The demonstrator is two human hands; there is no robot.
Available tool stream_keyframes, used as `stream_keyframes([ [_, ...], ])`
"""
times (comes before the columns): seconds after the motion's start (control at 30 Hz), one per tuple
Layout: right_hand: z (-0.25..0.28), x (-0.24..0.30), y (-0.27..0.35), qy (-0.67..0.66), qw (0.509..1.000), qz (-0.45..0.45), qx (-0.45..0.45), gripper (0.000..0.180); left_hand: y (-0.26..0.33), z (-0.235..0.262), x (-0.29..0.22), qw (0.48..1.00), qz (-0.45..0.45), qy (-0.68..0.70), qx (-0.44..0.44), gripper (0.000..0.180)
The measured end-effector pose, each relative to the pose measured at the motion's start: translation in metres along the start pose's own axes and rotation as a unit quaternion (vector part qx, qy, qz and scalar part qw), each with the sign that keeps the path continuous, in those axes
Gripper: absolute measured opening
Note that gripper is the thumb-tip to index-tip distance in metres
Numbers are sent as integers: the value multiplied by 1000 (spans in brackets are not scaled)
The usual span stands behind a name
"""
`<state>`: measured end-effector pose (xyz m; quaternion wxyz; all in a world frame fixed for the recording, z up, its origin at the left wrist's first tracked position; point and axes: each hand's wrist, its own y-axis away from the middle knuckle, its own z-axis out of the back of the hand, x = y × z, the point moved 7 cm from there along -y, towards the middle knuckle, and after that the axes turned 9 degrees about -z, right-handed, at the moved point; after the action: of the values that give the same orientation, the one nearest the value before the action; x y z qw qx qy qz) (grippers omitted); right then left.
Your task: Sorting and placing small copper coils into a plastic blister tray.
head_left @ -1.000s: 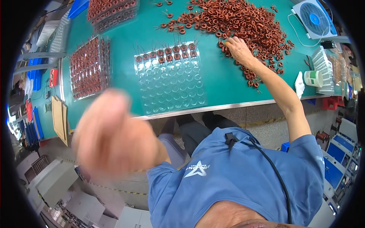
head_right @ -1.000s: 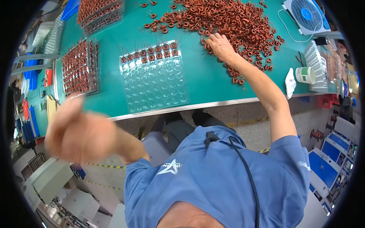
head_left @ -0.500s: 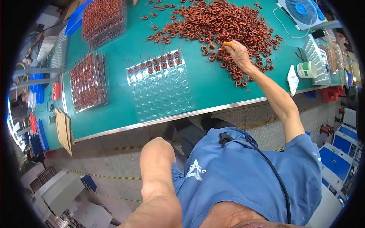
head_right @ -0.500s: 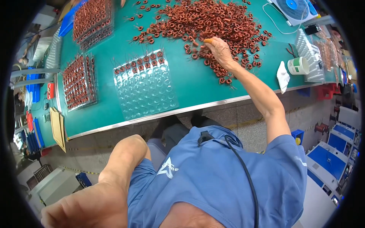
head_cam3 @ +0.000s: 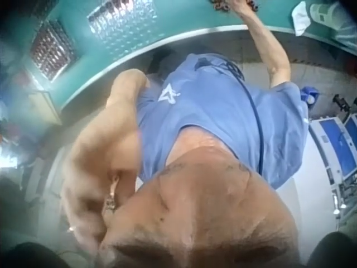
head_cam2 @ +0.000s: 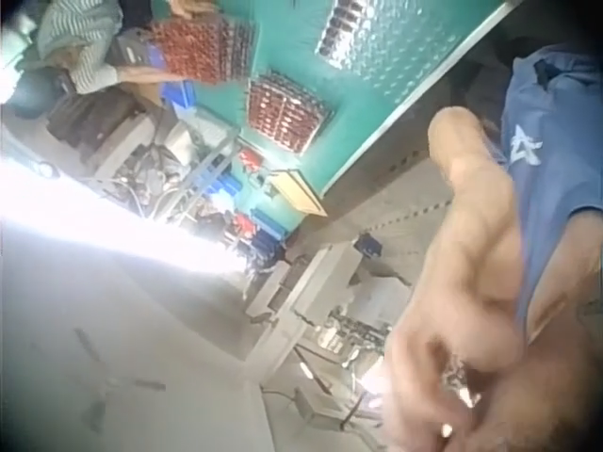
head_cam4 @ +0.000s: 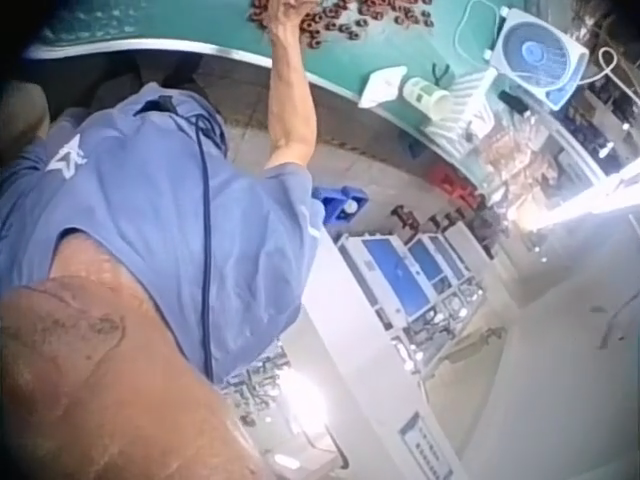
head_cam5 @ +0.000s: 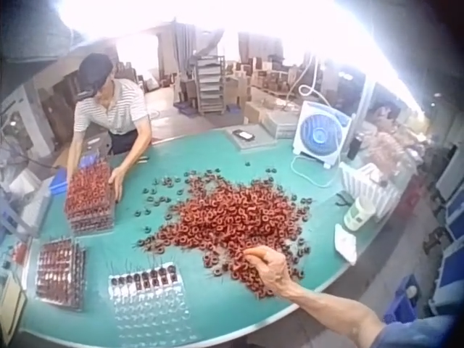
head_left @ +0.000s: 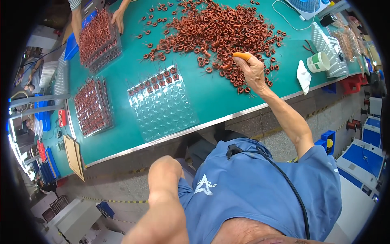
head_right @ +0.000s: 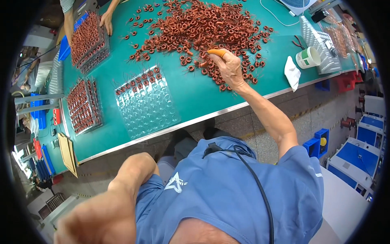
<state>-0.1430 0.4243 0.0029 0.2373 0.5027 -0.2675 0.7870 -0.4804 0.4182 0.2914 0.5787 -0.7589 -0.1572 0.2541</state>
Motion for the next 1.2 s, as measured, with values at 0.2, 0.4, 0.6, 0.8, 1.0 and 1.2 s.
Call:
stream_keyframes([
  [0.2, 11, 0, 5, -67, 995, -74, 4, 21, 169, 27, 182, 890, 396, -215, -68, 46],
  [0.4, -8, 1, 22, -158, 978, -136, 14, 21, 286, -4, 271, 843, 524, 14, -120, 50],
  [0.6, -19, -5, 30, -204, 961, -185, 35, 22, 299, -6, 270, 822, 521, 57, -224, 47],
  [0.8, -9, -13, 22, -172, 971, -168, -3, 21, 324, 11, 259, 795, 576, -38, -184, 40],
  [1.0, 1, -1, 5, 119, 993, -26, -10, 53, 332, 32, 253, 742, 614, 45, -265, 23],
  [1.2, -51, 1, 36, 46, 948, -186, 253, 35, 328, 16, 246, 741, 635, 119, -184, 33],
])
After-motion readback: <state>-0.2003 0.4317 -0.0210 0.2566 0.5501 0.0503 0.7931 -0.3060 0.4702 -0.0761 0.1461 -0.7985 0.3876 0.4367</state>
